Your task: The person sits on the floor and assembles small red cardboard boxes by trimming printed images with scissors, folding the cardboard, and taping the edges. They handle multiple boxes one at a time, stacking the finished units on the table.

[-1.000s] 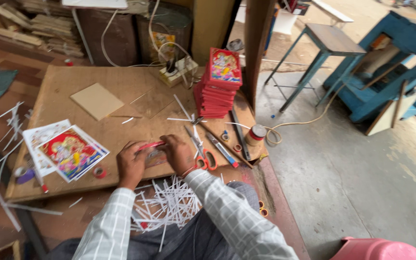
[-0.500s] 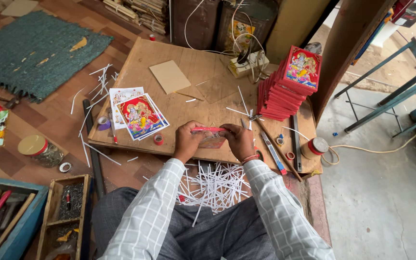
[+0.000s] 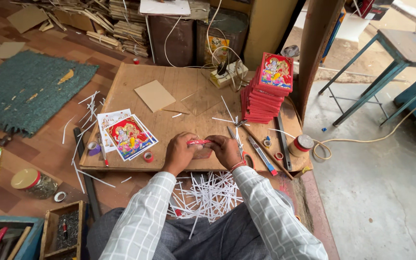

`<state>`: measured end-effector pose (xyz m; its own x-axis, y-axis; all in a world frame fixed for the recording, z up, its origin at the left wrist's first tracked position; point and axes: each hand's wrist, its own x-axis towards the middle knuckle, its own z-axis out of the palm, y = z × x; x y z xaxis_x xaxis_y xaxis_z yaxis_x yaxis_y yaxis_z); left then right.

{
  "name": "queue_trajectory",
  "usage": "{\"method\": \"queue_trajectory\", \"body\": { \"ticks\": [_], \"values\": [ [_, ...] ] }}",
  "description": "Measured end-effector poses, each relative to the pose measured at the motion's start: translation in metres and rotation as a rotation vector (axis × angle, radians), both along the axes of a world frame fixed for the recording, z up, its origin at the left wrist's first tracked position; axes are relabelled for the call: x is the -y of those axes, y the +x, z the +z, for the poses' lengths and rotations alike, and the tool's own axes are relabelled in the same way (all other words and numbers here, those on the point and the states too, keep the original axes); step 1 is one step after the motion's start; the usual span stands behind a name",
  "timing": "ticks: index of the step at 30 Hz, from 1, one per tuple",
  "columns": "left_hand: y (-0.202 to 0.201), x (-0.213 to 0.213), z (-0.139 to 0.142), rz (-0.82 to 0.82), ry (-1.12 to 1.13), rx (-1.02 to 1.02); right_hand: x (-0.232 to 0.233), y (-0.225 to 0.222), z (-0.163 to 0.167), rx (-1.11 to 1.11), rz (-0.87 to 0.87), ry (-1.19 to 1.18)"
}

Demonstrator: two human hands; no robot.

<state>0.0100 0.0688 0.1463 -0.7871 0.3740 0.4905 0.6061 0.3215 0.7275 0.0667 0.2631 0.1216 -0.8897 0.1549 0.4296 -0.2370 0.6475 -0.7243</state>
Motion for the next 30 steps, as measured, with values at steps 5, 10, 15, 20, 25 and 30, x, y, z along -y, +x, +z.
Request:
{"method": "queue_trajectory", "body": {
  "ticks": [5,10,15,20,25,30],
  "values": [
    [0.009,-0.014,-0.004,0.051,-0.079,0.003,-0.009,0.008,0.0,0.033,-0.006,-0.076],
    [0.014,-0.025,-0.015,0.097,-0.104,-0.195,-0.019,0.009,-0.012,-0.004,0.039,-0.181],
    [0.01,-0.044,-0.008,0.098,-0.105,-0.199,-0.037,0.0,-0.053,0.024,0.014,-0.396],
    [0.008,-0.065,-0.008,0.092,0.15,-0.211,-0.06,-0.017,-0.083,0.028,0.093,-0.666],
    [-0.007,-0.086,-0.033,0.034,0.179,0.242,-0.091,-0.012,-0.056,0.071,-0.117,-0.97],
    [-0.033,-0.16,-0.04,-0.221,0.557,0.564,-0.127,0.007,-0.005,-0.336,-0.186,-1.053]
  ]
}}
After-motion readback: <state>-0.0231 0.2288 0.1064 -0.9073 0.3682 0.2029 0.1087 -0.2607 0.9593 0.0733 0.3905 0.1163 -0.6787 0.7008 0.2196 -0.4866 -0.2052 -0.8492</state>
